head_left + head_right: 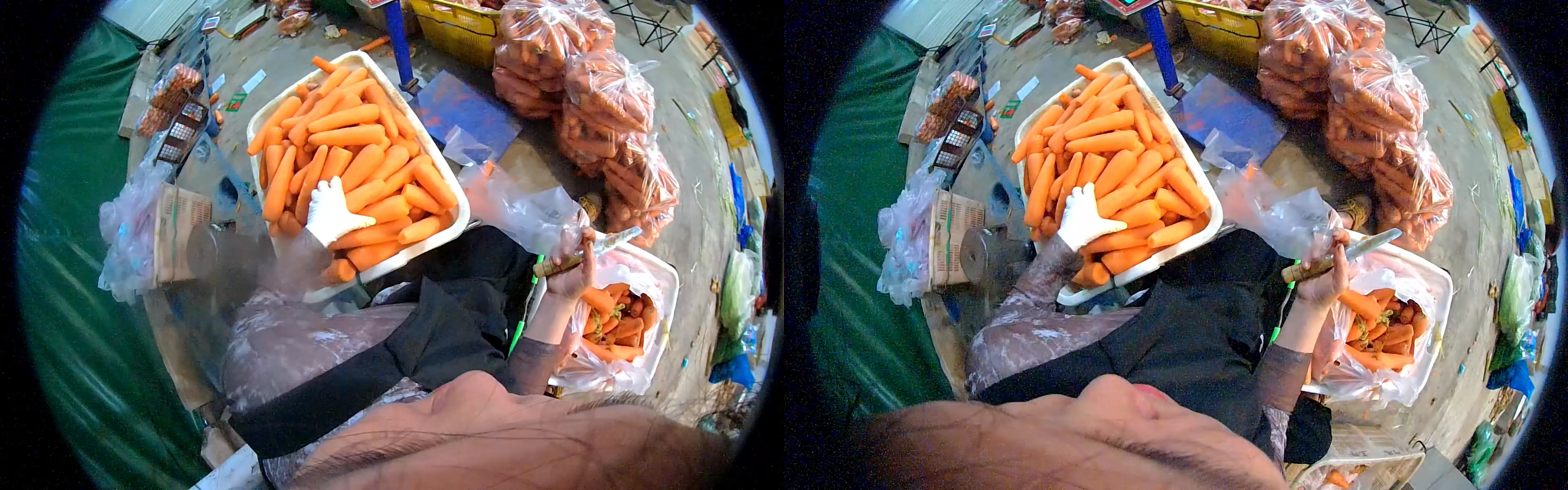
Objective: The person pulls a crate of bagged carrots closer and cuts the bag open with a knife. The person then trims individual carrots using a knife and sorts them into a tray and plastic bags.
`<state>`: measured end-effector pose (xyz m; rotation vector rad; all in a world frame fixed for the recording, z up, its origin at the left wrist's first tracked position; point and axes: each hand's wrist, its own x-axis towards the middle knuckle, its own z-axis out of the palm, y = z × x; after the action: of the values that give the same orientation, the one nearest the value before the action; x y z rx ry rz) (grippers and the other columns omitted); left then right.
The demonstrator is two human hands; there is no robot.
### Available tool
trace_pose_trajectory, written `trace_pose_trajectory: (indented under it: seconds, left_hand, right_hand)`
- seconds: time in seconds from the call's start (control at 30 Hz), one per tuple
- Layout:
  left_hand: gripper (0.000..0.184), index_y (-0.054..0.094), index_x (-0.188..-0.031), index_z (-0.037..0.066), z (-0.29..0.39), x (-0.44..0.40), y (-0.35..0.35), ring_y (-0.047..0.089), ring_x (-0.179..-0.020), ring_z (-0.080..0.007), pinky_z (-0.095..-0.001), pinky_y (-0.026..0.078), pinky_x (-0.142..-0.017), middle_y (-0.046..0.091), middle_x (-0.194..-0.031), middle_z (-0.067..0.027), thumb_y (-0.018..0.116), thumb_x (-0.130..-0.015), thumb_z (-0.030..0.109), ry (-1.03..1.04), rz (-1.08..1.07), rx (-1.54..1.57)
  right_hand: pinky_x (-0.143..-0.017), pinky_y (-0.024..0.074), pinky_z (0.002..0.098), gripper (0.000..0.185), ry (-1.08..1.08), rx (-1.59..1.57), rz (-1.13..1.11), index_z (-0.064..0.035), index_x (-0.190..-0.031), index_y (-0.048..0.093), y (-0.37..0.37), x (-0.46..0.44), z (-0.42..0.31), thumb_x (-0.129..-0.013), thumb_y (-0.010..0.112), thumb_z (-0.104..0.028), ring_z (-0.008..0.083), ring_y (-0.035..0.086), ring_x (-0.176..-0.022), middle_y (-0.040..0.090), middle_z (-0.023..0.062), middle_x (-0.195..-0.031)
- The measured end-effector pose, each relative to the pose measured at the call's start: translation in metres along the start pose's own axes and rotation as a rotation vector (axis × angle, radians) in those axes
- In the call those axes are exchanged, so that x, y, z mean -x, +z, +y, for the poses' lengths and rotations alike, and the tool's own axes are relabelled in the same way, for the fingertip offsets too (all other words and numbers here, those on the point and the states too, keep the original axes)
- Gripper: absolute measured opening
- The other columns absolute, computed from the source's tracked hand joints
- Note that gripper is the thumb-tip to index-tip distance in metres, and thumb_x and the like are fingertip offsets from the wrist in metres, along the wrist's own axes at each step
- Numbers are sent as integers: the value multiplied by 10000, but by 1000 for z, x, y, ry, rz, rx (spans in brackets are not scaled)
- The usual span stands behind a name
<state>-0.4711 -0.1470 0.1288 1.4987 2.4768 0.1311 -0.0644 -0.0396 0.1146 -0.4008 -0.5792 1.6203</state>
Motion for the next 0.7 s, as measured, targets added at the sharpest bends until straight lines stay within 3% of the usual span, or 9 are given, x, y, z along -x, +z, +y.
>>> trace_pose_trajectory:
  seconds: [0.13,0.27,0.33,0.37,0.47,0.57,0.7]
  left_hand:
    - [940,409,-1149,-65,-13,-14,3,496,-1027,-425,-418,446,-870,475,-1087,-301,825,-469,434,12,-102,68]
    - [811,432,-1125,-53,-14,-13,8,516,-1010,-414,-405,452,-856,495,-1075,-297,791,-509,333,-8,-48,114]
    - [699,462,-1087,-44,-15,-7,16,537,-1003,-388,-398,453,-853,526,-1062,-282,752,-530,263,-1,-16,340]
    - [699,462,-1087,-44,-15,-6,17,537,-1003,-388,-398,453,-853,526,-1062,-282,752,-530,263,20,-28,342]
    - [668,468,-1112,-16,-4,-8,7,557,-986,-368,-400,452,-851,578,-1008,-228,731,-544,217,81,-46,471]
    - [606,519,-1100,36,48,-8,-37,560,-970,-384,-415,450,-844,597,-1003,-218,736,-561,210,437,281,251]
    - [460,623,-990,54,139,-39,-80,628,-805,-346,-397,501,-704,647,-819,-150,720,-572,218,871,142,175]
  right_hand:
    - [-482,395,212,216,-18,23,56,-59,-1054,510,5,3,1,-895,514,-206,115,467,-650,526,110,-1143]
    - [-484,403,214,231,-22,2,15,-59,-1064,514,-2,5,2,-886,524,-207,115,475,-658,506,121,-1203]
    - [-495,414,216,240,0,10,38,-56,-1067,518,0,8,3,-879,529,-205,114,478,-684,513,109,-1192]
    - [-473,405,216,215,23,11,136,-80,-1039,526,9,12,2,-866,548,-205,99,467,-631,562,73,-992]
    - [-478,394,226,270,-17,69,178,-76,-1085,527,17,12,-2,-849,558,-206,112,486,-650,550,30,-972]
    - [-479,399,229,330,20,35,101,-41,-1105,511,14,11,-6,-845,546,-240,127,496,-680,533,33,-1059]
    - [-486,414,238,355,10,-5,52,-47,-1124,496,11,9,1,-854,527,-277,134,501,-695,508,46,-1160]
